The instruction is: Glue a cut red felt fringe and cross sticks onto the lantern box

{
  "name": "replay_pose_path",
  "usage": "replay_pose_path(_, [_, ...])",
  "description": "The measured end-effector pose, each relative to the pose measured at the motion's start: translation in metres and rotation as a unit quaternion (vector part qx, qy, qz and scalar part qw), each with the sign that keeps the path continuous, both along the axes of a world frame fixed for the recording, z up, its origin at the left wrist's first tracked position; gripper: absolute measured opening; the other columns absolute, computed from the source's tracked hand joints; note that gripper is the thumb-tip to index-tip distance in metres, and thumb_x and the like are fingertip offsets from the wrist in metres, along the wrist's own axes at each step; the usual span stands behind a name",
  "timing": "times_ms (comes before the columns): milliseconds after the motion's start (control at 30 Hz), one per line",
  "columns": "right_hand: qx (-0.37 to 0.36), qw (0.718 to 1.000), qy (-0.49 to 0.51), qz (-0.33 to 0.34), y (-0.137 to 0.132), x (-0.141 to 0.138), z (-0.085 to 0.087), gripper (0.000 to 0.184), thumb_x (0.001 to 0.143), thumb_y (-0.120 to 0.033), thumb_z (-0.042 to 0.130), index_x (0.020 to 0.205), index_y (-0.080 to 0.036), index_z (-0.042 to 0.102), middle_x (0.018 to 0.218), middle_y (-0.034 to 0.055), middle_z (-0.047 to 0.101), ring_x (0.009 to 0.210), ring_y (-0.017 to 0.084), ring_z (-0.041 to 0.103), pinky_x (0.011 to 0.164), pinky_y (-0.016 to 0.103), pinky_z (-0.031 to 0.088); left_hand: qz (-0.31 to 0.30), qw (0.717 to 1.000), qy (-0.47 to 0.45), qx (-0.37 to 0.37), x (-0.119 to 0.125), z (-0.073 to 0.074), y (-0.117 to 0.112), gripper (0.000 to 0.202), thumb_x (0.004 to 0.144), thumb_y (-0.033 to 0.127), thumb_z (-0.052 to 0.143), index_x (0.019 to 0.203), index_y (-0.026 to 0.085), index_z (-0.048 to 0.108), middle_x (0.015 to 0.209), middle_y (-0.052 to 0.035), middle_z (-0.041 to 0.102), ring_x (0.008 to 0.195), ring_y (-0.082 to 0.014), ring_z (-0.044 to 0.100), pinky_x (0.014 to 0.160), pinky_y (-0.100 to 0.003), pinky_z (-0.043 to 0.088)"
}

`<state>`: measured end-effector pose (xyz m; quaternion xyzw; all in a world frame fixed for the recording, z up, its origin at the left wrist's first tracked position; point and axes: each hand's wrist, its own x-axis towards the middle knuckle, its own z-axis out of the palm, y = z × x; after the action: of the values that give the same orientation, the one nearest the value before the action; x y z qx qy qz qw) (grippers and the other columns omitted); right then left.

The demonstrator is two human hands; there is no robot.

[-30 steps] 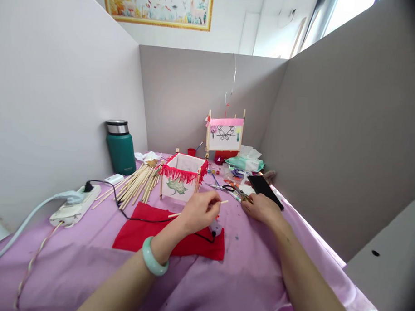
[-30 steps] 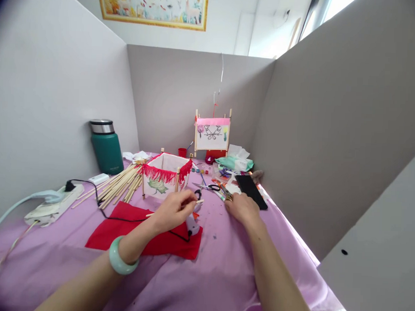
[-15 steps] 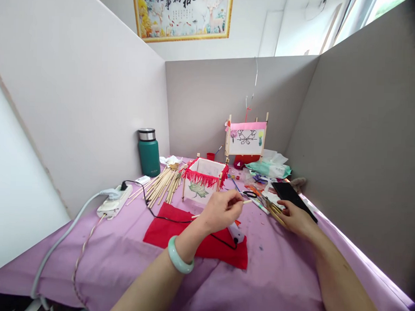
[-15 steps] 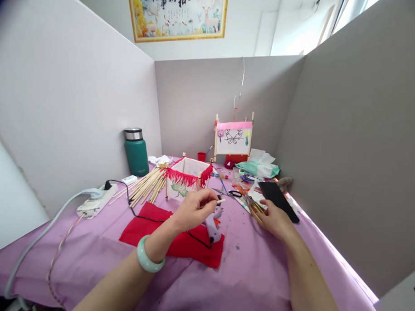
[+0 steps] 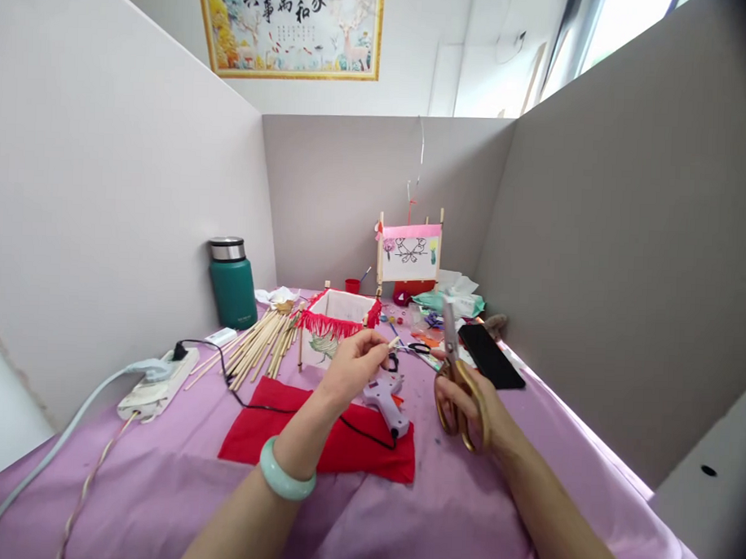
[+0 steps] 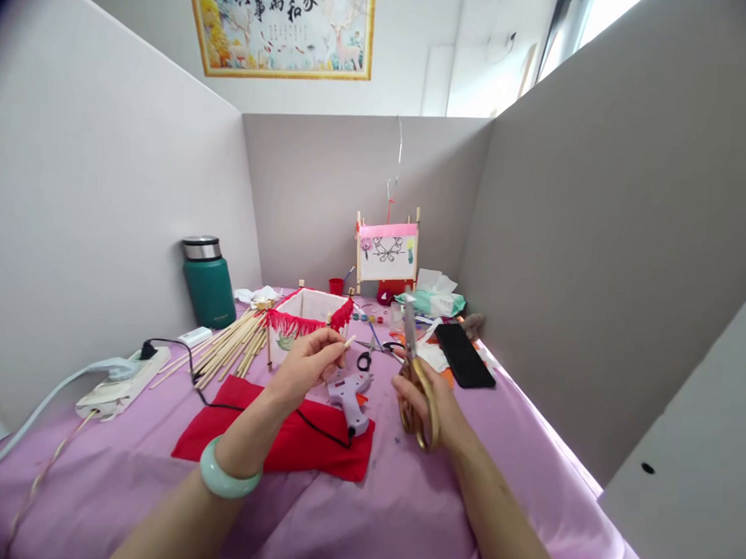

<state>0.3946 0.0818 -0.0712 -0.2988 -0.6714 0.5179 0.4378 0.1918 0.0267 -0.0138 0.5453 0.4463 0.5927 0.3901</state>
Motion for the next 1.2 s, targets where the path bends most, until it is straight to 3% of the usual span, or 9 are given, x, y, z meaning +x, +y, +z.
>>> replay_pose_path(133, [0.064, 0.995, -0.077, 0.004, -0.007, -0.001, 0.001, 0.046, 0.08, -0.044, 0.063, 0.118, -0.021, 0.049, 0.078, -0.0018, 0.05, 0.061, 0.008, 0.046, 0.054, 0.02, 0.04, 0.06, 0.995, 0.067, 0.05, -0.001, -0.007, 0.002, 0.015, 0.077, 0.03, 0.054, 0.073, 0.016, 0.053, 0.059, 0.0024, 0.054, 0.046, -0.0068, 0.04, 0.042, -0.018, 0.03])
replay_pose_path(233, [0.083, 0.991, -0.107, -0.015, -0.007, 0.001, -0.002, 0.051, 0.075, -0.042, 0.067, 0.118, -0.021, 0.049, 0.084, 0.0, 0.052, 0.072, 0.011, 0.05, 0.066, 0.023, 0.044, 0.079, 0.988, 0.095, 0.089, 0.002, -0.01, 0.003, 0.015, 0.081, 0.03, 0.053, 0.076, 0.016, 0.055, 0.06, 0.0024, 0.054, 0.049, -0.0074, 0.043, 0.045, -0.018, 0.032])
replay_pose_path(433, [0.108, 0.98, -0.164, 0.015, -0.012, 0.003, -0.006, 0.053, 0.073, -0.043, 0.069, 0.117, -0.021, 0.05, 0.088, 0.0009, 0.054, 0.068, 0.01, 0.047, 0.06, 0.022, 0.041, 0.093, 0.984, 0.101, 0.113, 0.009, -0.019, 0.005, 0.015, 0.083, 0.03, 0.053, 0.078, 0.016, 0.057, 0.062, 0.0013, 0.057, 0.053, -0.0086, 0.047, 0.049, -0.019, 0.034])
replay_pose_path(733, [0.19, 0.959, -0.211, -0.016, -0.015, -0.002, -0.009, 0.06, 0.072, -0.048, 0.071, 0.123, -0.024, 0.05, 0.092, 0.0012, 0.059, 0.078, 0.014, 0.052, 0.068, 0.024, 0.043, 0.113, 0.98, 0.108, 0.123, 0.006, -0.029, 0.005, 0.012, 0.08, 0.025, 0.052, 0.079, 0.016, 0.06, 0.069, -0.0018, 0.063, 0.06, -0.0119, 0.055, 0.054, -0.021, 0.04])
replay_pose_path(1200, [0.259, 0.935, -0.239, -0.034, -0.019, -0.005, -0.008, 0.059, 0.075, -0.05, 0.067, 0.124, -0.021, 0.049, 0.1, 0.0054, 0.06, 0.079, 0.015, 0.055, 0.067, 0.024, 0.044, 0.137, 0.969, 0.159, 0.13, 0.01, -0.034, 0.002, 0.01, 0.076, 0.021, 0.052, 0.073, 0.015, 0.06, 0.059, 0.0013, 0.056, 0.053, -0.0099, 0.05, 0.05, -0.02, 0.035])
